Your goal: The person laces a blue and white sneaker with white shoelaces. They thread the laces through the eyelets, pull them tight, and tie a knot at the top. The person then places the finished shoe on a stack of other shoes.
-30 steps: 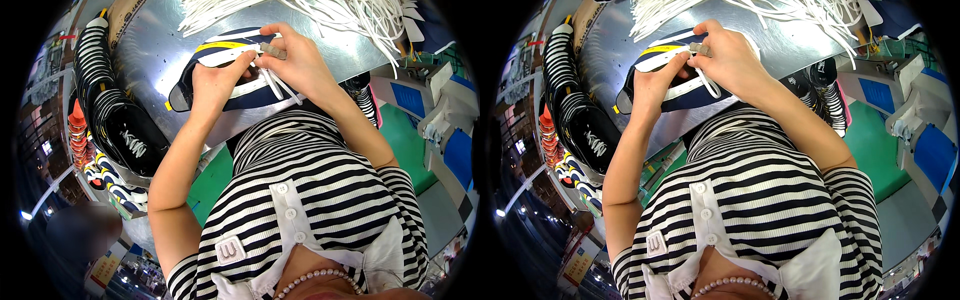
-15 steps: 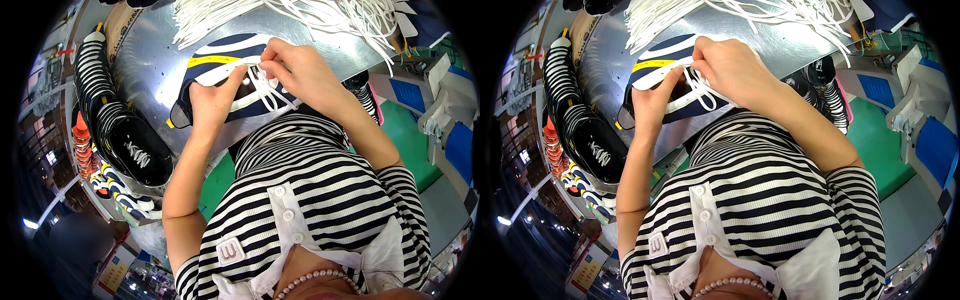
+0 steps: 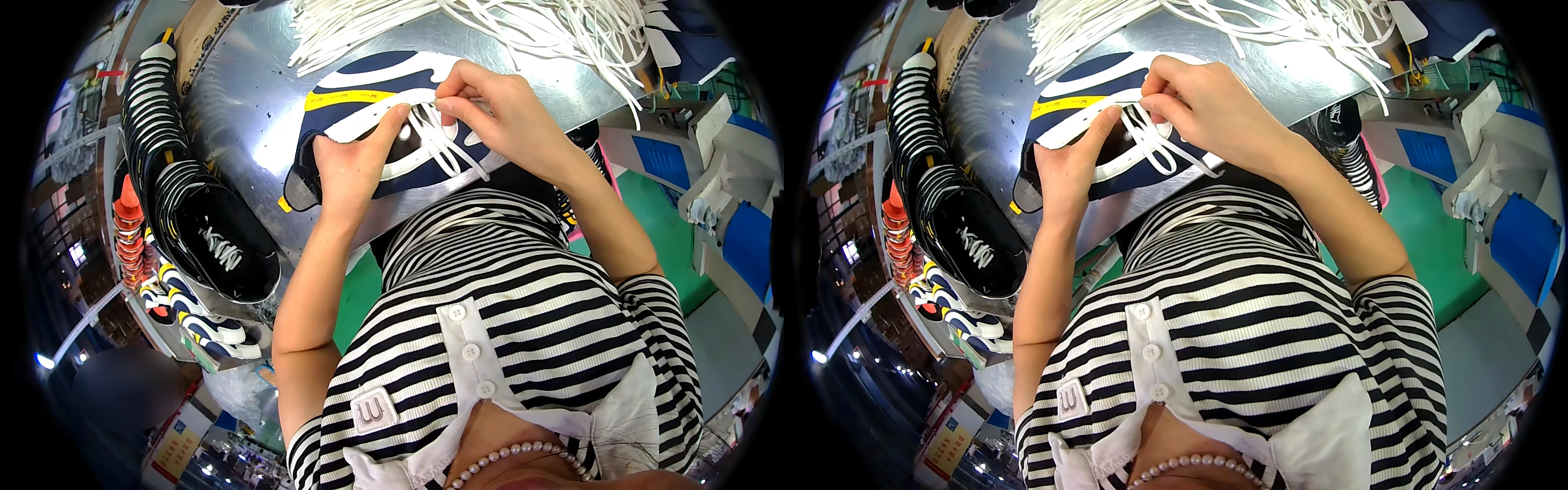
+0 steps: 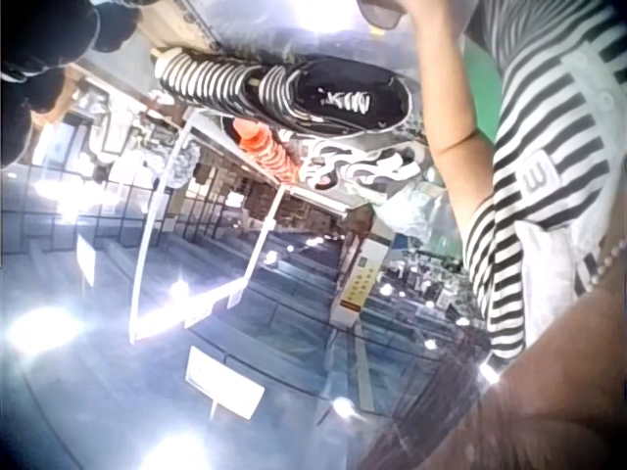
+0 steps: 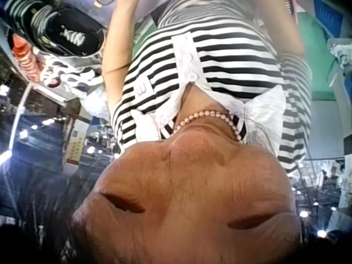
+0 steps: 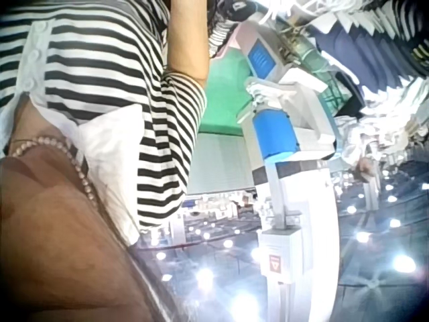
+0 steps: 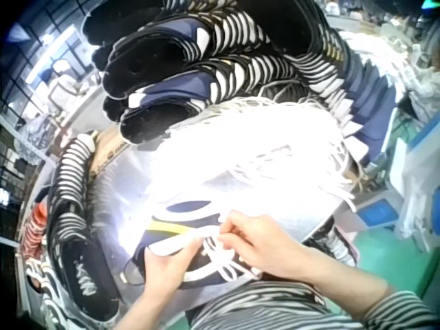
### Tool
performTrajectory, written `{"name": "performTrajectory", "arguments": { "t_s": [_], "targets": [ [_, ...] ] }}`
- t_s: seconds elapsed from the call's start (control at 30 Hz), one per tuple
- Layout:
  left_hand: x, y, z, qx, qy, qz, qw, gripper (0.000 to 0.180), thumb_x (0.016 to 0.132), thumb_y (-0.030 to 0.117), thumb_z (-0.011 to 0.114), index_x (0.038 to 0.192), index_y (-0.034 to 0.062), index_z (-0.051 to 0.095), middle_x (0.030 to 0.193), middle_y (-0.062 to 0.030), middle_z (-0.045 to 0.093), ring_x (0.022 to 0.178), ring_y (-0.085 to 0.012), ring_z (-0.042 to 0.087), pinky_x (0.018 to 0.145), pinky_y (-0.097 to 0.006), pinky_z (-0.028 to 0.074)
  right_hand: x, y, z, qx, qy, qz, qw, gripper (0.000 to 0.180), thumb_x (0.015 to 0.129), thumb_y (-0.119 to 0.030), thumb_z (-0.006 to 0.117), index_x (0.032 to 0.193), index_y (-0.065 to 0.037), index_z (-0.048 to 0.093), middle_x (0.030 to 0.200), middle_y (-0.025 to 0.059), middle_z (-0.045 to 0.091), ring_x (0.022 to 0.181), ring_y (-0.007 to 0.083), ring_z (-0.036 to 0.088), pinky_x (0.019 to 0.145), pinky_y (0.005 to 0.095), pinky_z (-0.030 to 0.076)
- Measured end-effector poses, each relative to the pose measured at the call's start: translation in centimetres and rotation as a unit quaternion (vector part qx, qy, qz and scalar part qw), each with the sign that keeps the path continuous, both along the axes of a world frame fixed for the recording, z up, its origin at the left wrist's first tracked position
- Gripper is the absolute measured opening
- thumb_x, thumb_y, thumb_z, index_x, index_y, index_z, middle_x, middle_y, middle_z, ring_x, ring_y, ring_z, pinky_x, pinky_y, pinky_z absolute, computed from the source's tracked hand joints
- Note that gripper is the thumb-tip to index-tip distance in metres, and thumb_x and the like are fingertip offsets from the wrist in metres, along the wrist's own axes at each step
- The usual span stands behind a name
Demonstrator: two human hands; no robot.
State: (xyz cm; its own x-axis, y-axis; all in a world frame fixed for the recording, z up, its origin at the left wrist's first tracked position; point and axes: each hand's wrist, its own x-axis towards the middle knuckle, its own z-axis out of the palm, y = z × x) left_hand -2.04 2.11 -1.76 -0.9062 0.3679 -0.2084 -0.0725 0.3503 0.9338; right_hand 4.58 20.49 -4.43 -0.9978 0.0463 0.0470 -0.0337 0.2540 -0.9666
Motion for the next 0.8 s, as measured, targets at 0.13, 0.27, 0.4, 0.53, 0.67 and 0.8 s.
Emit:
{"name": "performTrajectory", "arguments": {
  "t_s": [0.13,0.27,0.4,0.53,0.67,0.8],
  "targets": [
    [0.0,-0.2,-0.6,0.02,0.068,-0.012,0.997,0.015,0.086,0.005,0.073,0.097,-0.0039,0.07,0.089,-0.0063,0.073,0.078,-0.0115,0.067,0.071,-0.026,0.052,-0.4,-0.3,0.5,0.02,-0.028,0.004,0.999,0.012,0.094,-0.01,0.059,0.093,0.002,0.057,0.074,0.0083,0.064,0.069,0.0164,0.063,0.063,0.0296,0.048],
    [0.4,-0.7,-1.5,0.028,0.16,-0.053,0.985,0.013,0.089,0.005,0.067,0.099,-0.0046,0.07,0.091,-0.0094,0.073,0.082,-0.0139,0.068,0.074,-0.027,0.052,-2.1,-2.2,1.0,0.233,0.012,-0.005,0.972,0.019,0.088,-0.013,0.061,0.091,0.004,0.053,0.069,0.0198,0.065,0.073,0.0378,0.067,0.064,0.0439,0.053],
    [-0.3,0.0,0.4,-0.011,0.042,-0.043,0.998,0.016,0.093,0.01,0.063,0.092,-0.0035,0.07,0.081,-0.0063,0.071,0.074,-0.012,0.066,0.068,-0.027,0.051,-3.8,-2.6,1.5,0.316,-0.002,0.042,0.948,0.02,0.087,-0.016,0.063,0.091,0.003,0.056,0.075,0.019,0.066,0.075,0.0366,0.066,0.067,0.0436,0.052],
    [-2.9,-3.0,0.4,-0.007,-0.193,-0.089,0.977,0.017,0.091,0.013,0.066,0.1,0.0002,0.071,0.084,-0.0047,0.071,0.076,-0.0092,0.064,0.073,-0.025,0.051,-3.4,1.0,3.3,0.185,-0.015,0.059,0.981,0.018,0.091,-0.02,0.06,0.094,-0.002,0.061,0.079,0.0141,0.066,0.074,0.032,0.064,0.068,0.0414,0.048],
    [-1.6,-0.4,1.2,0.044,-0.159,-0.03,0.986,0.026,0.086,0.009,0.07,0.11,-0.0009,0.067,0.103,-0.0058,0.069,0.09,-0.0103,0.062,0.081,-0.024,0.049,-3.4,-1.0,-0.3,-0.014,0.023,-0.069,0.997,0.02,0.096,-0.023,0.056,0.103,-0.005,0.06,0.074,0.0122,0.064,0.071,0.0298,0.064,0.065,0.0393,0.048],
    [-3.3,0.1,-0.3,-0.017,-0.101,-0.023,0.995,0.03,0.081,0.008,0.074,0.109,-0.0023,0.067,0.101,-0.005,0.069,0.089,-0.0125,0.063,0.081,-0.027,0.049,-3.7,-1.7,-1.3,0.042,0.048,-0.063,0.996,0.019,0.098,-0.022,0.052,0.107,-0.005,0.057,0.073,0.012,0.064,0.069,0.0293,0.064,0.065,0.0391,0.048]
  ]
}}
